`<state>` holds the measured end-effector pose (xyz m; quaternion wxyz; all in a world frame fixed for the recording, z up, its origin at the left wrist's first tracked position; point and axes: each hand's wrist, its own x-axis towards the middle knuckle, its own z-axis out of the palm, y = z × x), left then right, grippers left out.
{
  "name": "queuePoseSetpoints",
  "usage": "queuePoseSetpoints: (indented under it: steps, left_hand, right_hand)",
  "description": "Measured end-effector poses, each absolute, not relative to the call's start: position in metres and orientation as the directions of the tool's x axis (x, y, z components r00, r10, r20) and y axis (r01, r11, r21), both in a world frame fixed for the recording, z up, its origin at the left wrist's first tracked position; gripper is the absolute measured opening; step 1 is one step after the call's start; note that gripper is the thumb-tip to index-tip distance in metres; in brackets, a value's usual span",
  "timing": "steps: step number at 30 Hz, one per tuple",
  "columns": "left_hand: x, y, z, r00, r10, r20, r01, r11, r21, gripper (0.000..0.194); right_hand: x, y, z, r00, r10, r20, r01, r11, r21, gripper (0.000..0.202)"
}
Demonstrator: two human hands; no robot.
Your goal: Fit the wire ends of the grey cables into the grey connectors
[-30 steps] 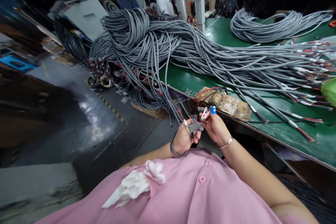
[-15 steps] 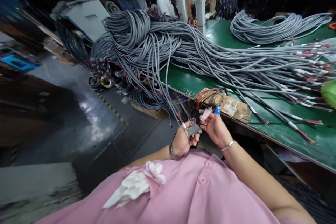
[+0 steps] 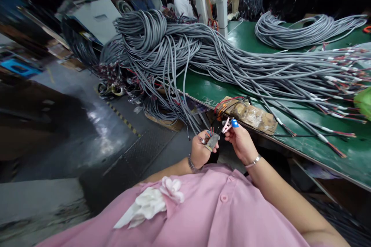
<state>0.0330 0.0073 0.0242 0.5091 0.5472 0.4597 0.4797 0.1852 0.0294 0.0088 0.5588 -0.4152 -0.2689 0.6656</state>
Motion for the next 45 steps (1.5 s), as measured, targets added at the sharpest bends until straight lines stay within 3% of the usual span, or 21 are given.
queuePoseSetpoints:
  steps: [4,9,14,25,31,33,39,42,45]
  left_hand:
    - [0.032,0.011,0.02,0.142,0.981,0.135,0.098,-0.15,0.984,0.028]
    - [0.032,0.017,0.01,0.154,0.966,0.209,0.177,-0.235,0.956,0.02]
    - [0.032,0.02,0.003,0.19,0.952,0.24,0.222,-0.28,0.934,0.018]
    - [0.025,0.004,0.006,0.178,0.984,0.034,0.1,-0.053,0.994,0.028]
    - [0.022,0.006,-0.018,0.213,0.976,-0.052,0.1,0.031,0.994,0.028]
    - [0.026,0.011,-0.027,0.294,0.953,-0.066,0.081,0.044,0.996,0.026]
    - [0.035,0.02,-0.032,0.518,0.851,0.09,-0.005,-0.102,0.995,0.032]
    - [0.033,0.013,-0.021,0.506,0.852,0.13,-0.051,-0.121,0.991,0.035]
    - [0.027,0.004,-0.01,0.403,0.914,0.046,-0.044,-0.031,0.999,0.039]
  right_hand:
    - [0.183,0.03,0.003,0.103,0.979,-0.175,-0.403,-0.12,-0.907,0.044]
    - [0.179,0.038,0.004,-0.043,0.946,-0.321,-0.622,-0.277,-0.732,0.043]
    - [0.175,0.043,0.007,0.011,0.942,-0.336,-0.718,-0.227,-0.658,0.032]
    - [0.193,0.028,-0.008,-0.161,0.928,-0.337,-0.671,-0.353,-0.652,0.05]
    - [0.214,0.01,-0.024,-0.115,0.941,-0.319,-0.495,-0.333,-0.803,0.029]
    - [0.222,0.001,-0.03,-0.101,0.949,-0.3,-0.411,-0.314,-0.856,0.035]
    - [0.251,-0.019,-0.055,-0.029,0.959,-0.282,-0.041,-0.284,-0.958,0.043]
    - [0.264,-0.026,-0.06,0.019,0.952,-0.306,0.101,-0.306,-0.947,0.047]
    - [0.274,-0.031,-0.057,0.056,0.949,-0.311,0.225,-0.316,-0.922,0.05]
